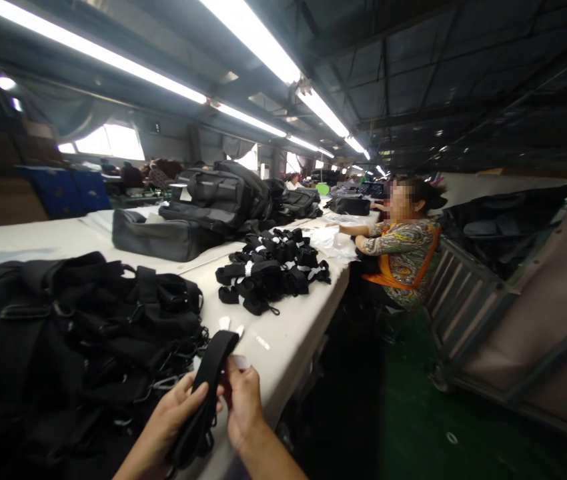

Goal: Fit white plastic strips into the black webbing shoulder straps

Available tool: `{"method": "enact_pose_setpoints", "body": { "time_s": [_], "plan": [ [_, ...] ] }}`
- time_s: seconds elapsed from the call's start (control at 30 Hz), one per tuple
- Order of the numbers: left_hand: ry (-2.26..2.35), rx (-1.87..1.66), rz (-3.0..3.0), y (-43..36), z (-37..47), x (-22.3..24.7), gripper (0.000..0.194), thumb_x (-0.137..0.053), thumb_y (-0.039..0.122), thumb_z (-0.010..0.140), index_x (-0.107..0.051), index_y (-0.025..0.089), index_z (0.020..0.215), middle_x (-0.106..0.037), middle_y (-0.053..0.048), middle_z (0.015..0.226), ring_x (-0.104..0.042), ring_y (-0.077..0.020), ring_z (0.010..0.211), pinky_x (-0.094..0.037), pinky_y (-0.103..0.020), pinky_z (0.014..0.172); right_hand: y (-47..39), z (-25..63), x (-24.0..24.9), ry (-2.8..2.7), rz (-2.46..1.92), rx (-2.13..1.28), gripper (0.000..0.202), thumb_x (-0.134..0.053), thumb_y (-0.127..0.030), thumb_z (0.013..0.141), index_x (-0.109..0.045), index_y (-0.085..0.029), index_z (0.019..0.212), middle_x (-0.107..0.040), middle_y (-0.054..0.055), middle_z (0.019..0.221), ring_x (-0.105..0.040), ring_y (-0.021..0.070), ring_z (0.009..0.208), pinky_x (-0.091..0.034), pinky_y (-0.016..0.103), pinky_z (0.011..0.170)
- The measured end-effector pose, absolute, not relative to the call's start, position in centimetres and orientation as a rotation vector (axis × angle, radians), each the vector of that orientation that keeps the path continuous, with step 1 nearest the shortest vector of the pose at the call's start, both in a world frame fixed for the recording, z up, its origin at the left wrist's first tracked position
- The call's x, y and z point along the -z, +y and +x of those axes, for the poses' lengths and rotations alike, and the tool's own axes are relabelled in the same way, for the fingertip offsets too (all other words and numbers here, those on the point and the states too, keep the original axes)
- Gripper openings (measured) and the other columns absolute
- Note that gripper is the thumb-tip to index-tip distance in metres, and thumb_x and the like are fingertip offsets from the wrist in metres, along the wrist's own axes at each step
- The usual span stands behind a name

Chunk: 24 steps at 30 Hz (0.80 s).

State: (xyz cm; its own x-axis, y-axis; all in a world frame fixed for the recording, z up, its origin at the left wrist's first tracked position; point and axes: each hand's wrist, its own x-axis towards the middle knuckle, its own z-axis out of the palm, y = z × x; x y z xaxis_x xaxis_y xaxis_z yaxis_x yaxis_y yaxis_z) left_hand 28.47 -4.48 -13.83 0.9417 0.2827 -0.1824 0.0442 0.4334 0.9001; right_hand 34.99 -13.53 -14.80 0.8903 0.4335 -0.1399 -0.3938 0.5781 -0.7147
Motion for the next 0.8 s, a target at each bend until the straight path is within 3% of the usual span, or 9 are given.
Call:
{"method": "enact_pose_setpoints", "body": {
  "time_s": [0.1,0.2,0.37,0.53,0.7,0.8],
  "plan": [
    [0.236,-0.072,1.147,-4.6,28.0,13.5,0.051,-0.079,0.042,0.074,-0.054,0.013,0.108,-0.076,-0.01,0.083,-0.07,-0.0151,0.064,-0.055,-0.022,0.062,-14.2,34.8,14.7,-0.014,-0.883,-0.563,0.046,-0.083,-0.052,0.061,-0.057,-0.015,0.07,-0.036,-0.01,0.044,-0.027,0.0033,0.037,-0.019,0.014,0.033],
    [0.246,-0.108,1.135,-4.4,27.9,13.3,0.057,-0.078,0.046,0.072,-0.053,0.012,0.111,-0.075,-0.012,0.084,-0.07,-0.0171,0.062,-0.056,-0.027,0.061,-14.5,34.9,14.8,-0.061,-0.9,-0.598,0.042,-0.084,-0.047,0.062,-0.06,-0.015,0.074,-0.039,-0.009,0.047,-0.031,0.0039,0.039,-0.025,0.015,0.036],
    [0.293,-0.229,1.178,-4.1,28.2,13.3,0.044,-0.072,0.049,0.077,-0.061,0.011,0.097,-0.073,-0.011,0.08,-0.067,-0.0146,0.061,-0.051,-0.022,0.055,-15.1,34.4,15.6,-0.196,-1.133,-0.327,0.036,-0.079,-0.045,0.072,-0.064,-0.016,0.088,-0.059,-0.002,0.063,-0.051,0.0108,0.055,-0.044,0.023,0.052],
    [0.289,-0.242,1.275,-4.1,28.1,13.0,0.036,-0.069,0.045,0.08,-0.064,0.011,0.091,-0.071,-0.008,0.079,-0.065,-0.0135,0.057,-0.048,-0.021,0.051,-16.1,34.0,16.3,-0.26,-1.452,-0.107,0.035,-0.074,-0.046,0.076,-0.068,-0.016,0.094,-0.061,-0.001,0.064,-0.049,0.0109,0.051,-0.041,0.024,0.05],
    [0.231,-0.206,1.398,-3.7,27.3,11.7,0.026,-0.068,0.038,0.081,-0.065,0.013,0.084,-0.067,-0.004,0.071,-0.062,-0.0132,0.054,-0.047,-0.022,0.05,-17.4,34.2,15.0,-0.237,-1.19,-0.43,0.031,-0.081,-0.034,0.071,-0.068,-0.016,0.093,-0.06,-0.002,0.063,-0.048,0.0087,0.052,-0.04,0.02,0.05],
    [0.213,-0.202,1.456,-3.0,26.9,11.1,0.023,-0.068,0.037,0.082,-0.063,0.014,0.081,-0.063,-0.002,0.062,-0.059,-0.0128,0.05,-0.044,-0.022,0.047,-18.3,34.1,14.1,-0.29,-1.027,-0.631,0.037,-0.084,-0.021,0.066,-0.069,-0.017,0.1,-0.068,0.003,0.087,-0.062,0.0132,0.076,-0.052,0.023,0.072]
  ]
}}
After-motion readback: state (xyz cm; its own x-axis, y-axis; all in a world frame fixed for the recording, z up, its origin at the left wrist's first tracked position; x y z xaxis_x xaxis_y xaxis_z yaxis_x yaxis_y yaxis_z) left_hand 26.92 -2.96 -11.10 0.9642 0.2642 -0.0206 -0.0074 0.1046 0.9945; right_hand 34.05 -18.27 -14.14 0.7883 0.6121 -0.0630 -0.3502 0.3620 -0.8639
